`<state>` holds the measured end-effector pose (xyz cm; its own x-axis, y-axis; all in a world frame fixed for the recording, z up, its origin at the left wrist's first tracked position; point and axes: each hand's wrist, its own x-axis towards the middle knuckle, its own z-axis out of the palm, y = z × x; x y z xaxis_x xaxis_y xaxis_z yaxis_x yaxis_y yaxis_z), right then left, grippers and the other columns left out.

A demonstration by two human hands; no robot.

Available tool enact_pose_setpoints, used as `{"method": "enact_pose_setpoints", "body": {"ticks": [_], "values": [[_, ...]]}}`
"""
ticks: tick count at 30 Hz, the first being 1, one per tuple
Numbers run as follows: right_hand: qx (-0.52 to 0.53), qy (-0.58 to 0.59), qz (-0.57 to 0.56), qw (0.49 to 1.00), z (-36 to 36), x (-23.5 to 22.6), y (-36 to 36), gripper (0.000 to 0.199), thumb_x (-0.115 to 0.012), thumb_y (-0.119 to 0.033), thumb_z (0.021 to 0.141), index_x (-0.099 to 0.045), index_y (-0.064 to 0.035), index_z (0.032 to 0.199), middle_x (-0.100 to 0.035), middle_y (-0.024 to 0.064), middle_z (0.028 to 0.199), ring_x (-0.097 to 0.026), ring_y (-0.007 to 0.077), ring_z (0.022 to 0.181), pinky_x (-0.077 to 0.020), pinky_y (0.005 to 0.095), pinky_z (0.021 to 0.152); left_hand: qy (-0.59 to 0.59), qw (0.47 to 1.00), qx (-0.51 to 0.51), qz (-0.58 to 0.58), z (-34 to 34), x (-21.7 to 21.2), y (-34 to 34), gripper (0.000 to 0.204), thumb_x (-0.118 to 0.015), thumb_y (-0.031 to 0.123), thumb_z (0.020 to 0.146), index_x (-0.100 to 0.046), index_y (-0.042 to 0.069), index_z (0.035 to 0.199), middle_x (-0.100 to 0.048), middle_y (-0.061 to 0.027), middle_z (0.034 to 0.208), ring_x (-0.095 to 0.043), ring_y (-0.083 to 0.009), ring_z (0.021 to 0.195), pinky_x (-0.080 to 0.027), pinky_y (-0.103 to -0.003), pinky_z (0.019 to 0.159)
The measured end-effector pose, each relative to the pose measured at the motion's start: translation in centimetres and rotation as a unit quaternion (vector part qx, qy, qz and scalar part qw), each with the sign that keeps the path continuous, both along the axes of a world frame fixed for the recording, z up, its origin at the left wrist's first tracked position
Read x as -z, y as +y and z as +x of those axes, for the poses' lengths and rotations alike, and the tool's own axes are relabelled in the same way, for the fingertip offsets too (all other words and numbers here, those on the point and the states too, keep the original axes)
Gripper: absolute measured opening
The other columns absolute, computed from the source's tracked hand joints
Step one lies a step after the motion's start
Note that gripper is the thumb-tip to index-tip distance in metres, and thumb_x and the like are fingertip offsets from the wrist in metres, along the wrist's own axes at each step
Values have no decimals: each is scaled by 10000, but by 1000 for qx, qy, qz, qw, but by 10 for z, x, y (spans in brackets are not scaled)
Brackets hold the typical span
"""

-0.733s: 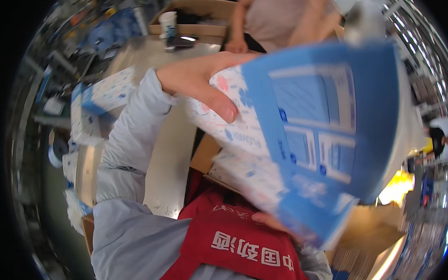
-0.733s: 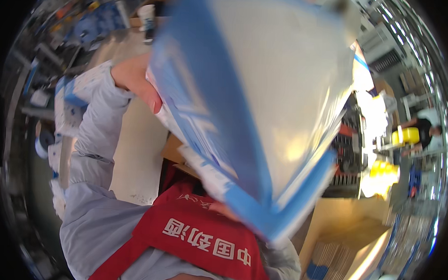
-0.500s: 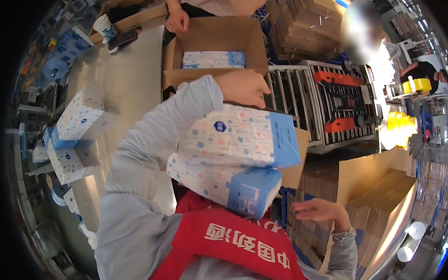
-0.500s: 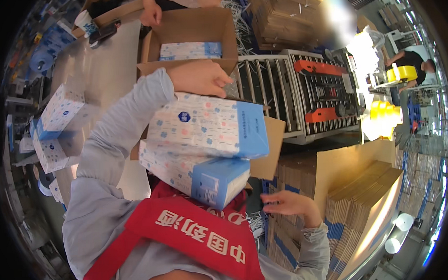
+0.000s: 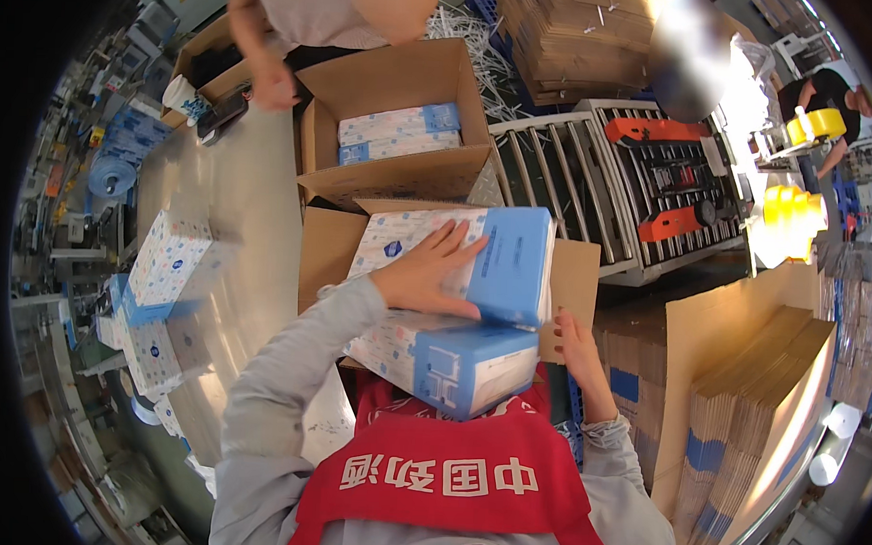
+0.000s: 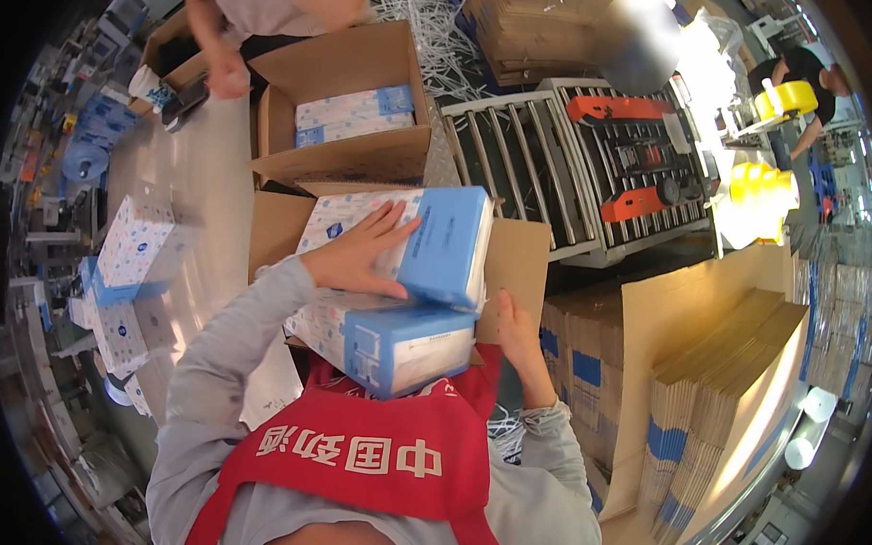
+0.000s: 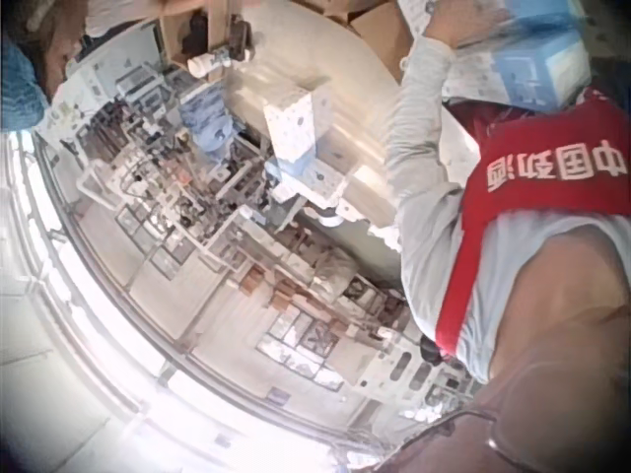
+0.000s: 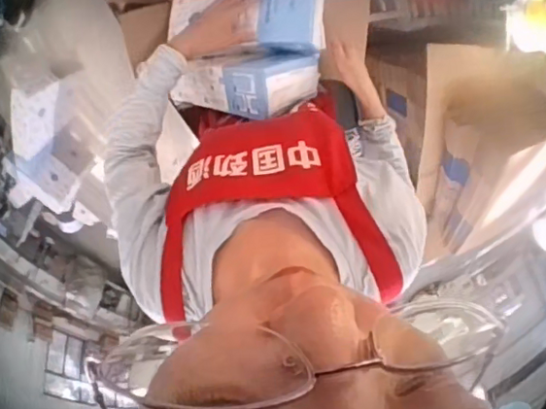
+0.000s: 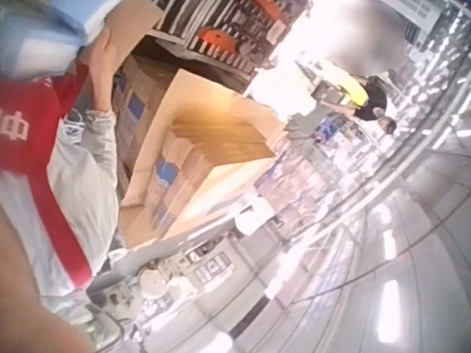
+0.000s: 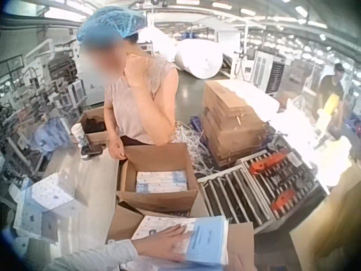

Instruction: The person packs cardboard boxes with packages of product by hand, then pushes the filled boxes onto a conveyor belt system and prepares new flat cardboard boxes for packing.

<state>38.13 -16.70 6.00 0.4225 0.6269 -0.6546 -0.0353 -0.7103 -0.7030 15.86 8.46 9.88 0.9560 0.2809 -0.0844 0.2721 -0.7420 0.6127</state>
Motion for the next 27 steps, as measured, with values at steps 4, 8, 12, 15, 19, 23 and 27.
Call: {"method": "enact_pose_setpoints", "body": {"ticks": [4,8,12,15,19,23,27], "values": [[105,121,9,987,-8,19,-13,679,-360,-572,967,-407,-57,1406,-468,159,1374,-454,254,1253,-392,405,1003,46,999,24,-12,24,0,14,1252,-751,682,573,-207,7,1476,-248,-349,1452,-230,-502,1360,-174,-482,1145],[101,291,52,950,-29,53,14,767,-290,-649,945,-321,-78,1456,-392,154,1452,-391,291,1325,-329,433,1083,16,994,75,74,5,16,-23,1159,-743,625,631,-217,39,1481,-274,-347,1434,-245,-555,1326,-156,-559,1128],[242,454,81,854,-33,73,44,729,-338,-650,931,-476,-71,1352,-544,145,1316,-538,301,1169,-428,438,1004,93,991,67,71,-5,26,-6,1099,-699,625,687,-183,98,1502,-178,-320,1493,-131,-530,1378,-139,-576,1128],[220,506,74,831,-18,94,45,787,-402,-658,909,-438,-24,1375,-527,162,1331,-514,310,1203,-416,437,1014,98,993,20,64,3,53,10,1151,-702,645,656,-163,86,1505,-154,-354,1484,-69,-528,1391,-87,-595,1126],[106,187,38,976,-3,13,15,839,-451,-662,890,-410,12,1387,-485,179,1368,-452,283,1272,-359,422,1055,90,986,-35,133,18,73,-12,1175,-723,628,628,-173,56,1495,-165,-393,1457,-107,-556,1368,-83,-616,1115],[46,107,-7,993,-16,-27,-1,842,-473,-645,892,-390,19,1401,-446,181,1399,-419,270,1302,-331,400,1065,179,979,41,84,44,45,4,1109,-698,666,639,-290,40,1459,-410,-331,1358,-398,-466,1266,-286,-489,1081],[-25,184,-31,982,-33,-54,13,819,-499,-606,900,-376,29,1401,-475,167,1367,-440,246,1277,-342,381,1054,276,944,16,-181,51,32,85,900,-613,706,724,-500,61,1343,-622,-257,1141,-625,-366,1022,-475,-366,921]]}}
